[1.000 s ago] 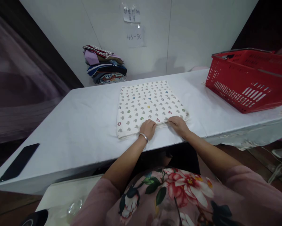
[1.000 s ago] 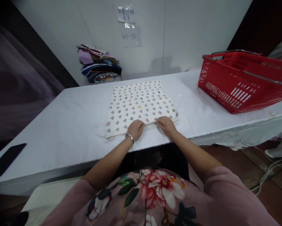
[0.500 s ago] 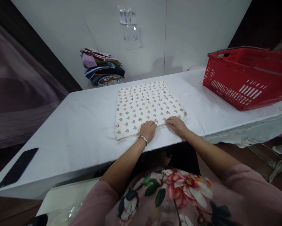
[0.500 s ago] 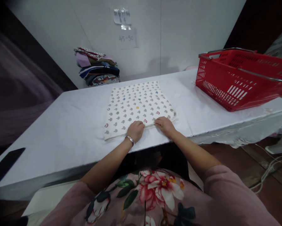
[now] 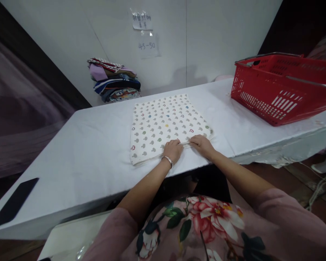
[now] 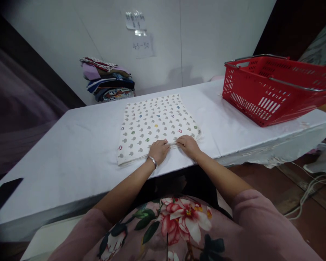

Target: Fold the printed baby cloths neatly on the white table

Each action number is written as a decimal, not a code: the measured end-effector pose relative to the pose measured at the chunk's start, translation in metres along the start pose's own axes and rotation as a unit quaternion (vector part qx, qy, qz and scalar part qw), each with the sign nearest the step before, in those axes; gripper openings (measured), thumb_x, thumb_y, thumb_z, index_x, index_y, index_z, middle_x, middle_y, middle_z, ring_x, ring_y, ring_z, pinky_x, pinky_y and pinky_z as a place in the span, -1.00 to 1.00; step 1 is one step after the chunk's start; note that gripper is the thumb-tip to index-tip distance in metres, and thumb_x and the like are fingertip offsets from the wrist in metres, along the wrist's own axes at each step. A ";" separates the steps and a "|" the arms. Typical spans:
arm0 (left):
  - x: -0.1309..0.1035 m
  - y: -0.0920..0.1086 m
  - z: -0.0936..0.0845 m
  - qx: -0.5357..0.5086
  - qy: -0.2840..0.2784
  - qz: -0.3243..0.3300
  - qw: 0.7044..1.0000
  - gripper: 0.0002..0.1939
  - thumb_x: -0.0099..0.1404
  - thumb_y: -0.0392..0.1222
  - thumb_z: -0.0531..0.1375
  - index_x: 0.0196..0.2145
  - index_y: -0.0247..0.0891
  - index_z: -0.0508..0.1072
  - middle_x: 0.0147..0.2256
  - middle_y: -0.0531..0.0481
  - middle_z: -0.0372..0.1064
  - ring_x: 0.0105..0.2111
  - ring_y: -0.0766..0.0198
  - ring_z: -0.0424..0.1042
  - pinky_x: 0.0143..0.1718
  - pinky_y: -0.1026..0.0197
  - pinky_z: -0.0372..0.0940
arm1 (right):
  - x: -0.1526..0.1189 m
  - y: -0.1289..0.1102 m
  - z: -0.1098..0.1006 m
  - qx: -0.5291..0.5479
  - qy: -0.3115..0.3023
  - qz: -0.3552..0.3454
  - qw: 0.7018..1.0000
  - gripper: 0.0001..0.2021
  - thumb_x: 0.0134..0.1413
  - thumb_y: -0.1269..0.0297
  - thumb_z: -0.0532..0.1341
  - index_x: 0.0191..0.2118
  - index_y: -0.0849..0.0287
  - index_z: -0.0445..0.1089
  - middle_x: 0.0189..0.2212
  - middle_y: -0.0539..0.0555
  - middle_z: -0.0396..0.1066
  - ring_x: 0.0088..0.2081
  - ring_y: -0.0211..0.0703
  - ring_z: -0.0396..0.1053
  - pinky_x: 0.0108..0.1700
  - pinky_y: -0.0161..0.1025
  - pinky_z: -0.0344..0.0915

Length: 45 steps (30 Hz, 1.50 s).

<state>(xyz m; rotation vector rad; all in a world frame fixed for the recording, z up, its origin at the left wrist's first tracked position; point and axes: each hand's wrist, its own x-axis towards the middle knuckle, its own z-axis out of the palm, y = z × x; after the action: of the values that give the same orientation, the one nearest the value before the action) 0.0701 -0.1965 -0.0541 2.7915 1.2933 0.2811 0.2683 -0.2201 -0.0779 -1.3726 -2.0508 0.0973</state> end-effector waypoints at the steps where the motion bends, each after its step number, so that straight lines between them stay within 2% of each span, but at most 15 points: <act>1: 0.000 0.000 0.000 0.002 -0.002 -0.002 1.000 -0.76 0.36 -0.15 0.02 -0.19 -0.13 0.48 -0.06 0.00 0.35 -0.07 0.17 0.24 -0.09 0.09 0.14 | 0.000 0.000 0.000 0.000 0.000 0.001 1.000 -0.81 0.20 0.26 0.12 -0.25 0.11 0.50 -0.27 0.07 0.49 -0.21 -0.09 0.35 -0.14 -0.15 0.24; 8: 0.006 0.000 0.004 0.031 0.004 0.023 0.999 -0.77 0.36 -0.23 0.01 -0.25 -0.19 0.48 -0.08 -0.02 0.36 -0.11 0.17 0.26 -0.12 0.09 0.14 | -0.001 -0.001 0.000 -0.003 0.002 0.002 1.000 -0.80 0.20 0.26 0.12 -0.23 0.10 0.50 -0.26 0.07 0.48 -0.21 -0.09 0.35 -0.13 -0.14 0.25; 13: 0.007 -0.003 0.010 0.027 0.042 0.064 0.997 -0.80 0.34 -0.33 0.02 -0.22 -0.26 0.44 -0.02 -0.06 0.31 -0.03 0.17 0.22 -0.09 0.12 0.15 | -0.002 -0.001 0.000 -0.009 0.014 -0.004 1.000 -0.80 0.20 0.28 0.11 -0.22 0.09 0.49 -0.25 0.09 0.48 -0.20 -0.08 0.36 -0.13 -0.12 0.27; 18: 0.004 -0.003 0.012 0.012 0.072 0.057 0.996 -0.84 0.33 -0.33 0.03 -0.22 -0.27 0.40 -0.04 -0.09 0.31 -0.06 0.18 0.24 -0.10 0.13 0.16 | -0.003 -0.001 0.002 -0.042 0.017 -0.043 0.998 -0.78 0.22 0.30 0.08 -0.19 0.13 0.48 -0.24 0.14 0.47 -0.20 -0.06 0.34 -0.13 -0.10 0.26; 23: 0.006 -0.002 0.010 0.008 0.040 0.015 0.999 -0.82 0.36 -0.29 -0.02 -0.23 -0.28 0.37 -0.19 -0.10 0.35 -0.17 0.18 0.31 -0.14 0.12 0.17 | -0.004 -0.005 0.000 -0.048 -0.009 -0.085 0.995 -0.77 0.17 0.36 0.10 -0.12 0.15 0.44 -0.20 0.16 0.44 -0.16 -0.04 0.31 -0.12 -0.09 0.24; 28: 0.008 0.000 0.007 0.003 0.020 -0.003 1.000 -0.82 0.36 -0.30 -0.03 -0.23 -0.27 0.35 -0.27 -0.08 0.35 -0.20 0.18 0.33 -0.15 0.13 0.15 | -0.004 -0.009 -0.003 -0.070 -0.036 -0.070 0.995 -0.76 0.16 0.31 0.11 -0.07 0.13 0.41 -0.14 0.16 0.43 -0.11 -0.01 0.29 -0.09 -0.08 0.20; 36: 0.005 0.003 0.003 0.016 0.004 0.024 1.000 -0.79 0.39 -0.25 -0.05 -0.22 -0.27 0.36 -0.23 -0.10 0.35 -0.17 0.18 0.32 -0.13 0.11 0.14 | -0.003 -0.006 0.000 -0.109 -0.038 -0.026 0.993 -0.77 0.21 0.39 0.03 -0.16 0.14 0.42 -0.23 0.14 0.44 -0.15 -0.05 0.29 -0.10 -0.11 0.18; 40: 0.006 0.005 0.001 0.018 0.000 0.033 0.999 -0.80 0.36 -0.14 0.03 -0.16 -0.24 0.38 -0.12 -0.09 0.33 -0.12 0.17 0.30 -0.11 0.11 0.14 | -0.001 -0.004 0.000 -0.085 -0.040 -0.025 0.995 -0.81 0.22 0.36 0.04 -0.20 0.17 0.40 -0.24 0.14 0.42 -0.16 -0.05 0.28 -0.11 -0.13 0.20; 45: 0.011 0.007 0.002 0.026 0.006 0.030 0.999 -0.81 0.37 -0.21 0.01 -0.16 -0.21 0.40 -0.08 -0.06 0.33 -0.08 0.18 0.29 -0.09 0.11 0.14 | -0.004 -0.007 -0.004 -0.070 -0.016 -0.036 0.997 -0.81 0.21 0.33 0.06 -0.14 0.16 0.38 -0.19 0.15 0.43 -0.12 -0.02 0.30 -0.06 -0.07 0.21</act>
<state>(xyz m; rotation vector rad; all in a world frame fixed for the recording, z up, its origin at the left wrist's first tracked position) 0.0828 -0.1929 -0.0533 2.8806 1.2395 0.2705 0.2657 -0.2276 -0.0736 -1.3860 -2.1678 -0.0576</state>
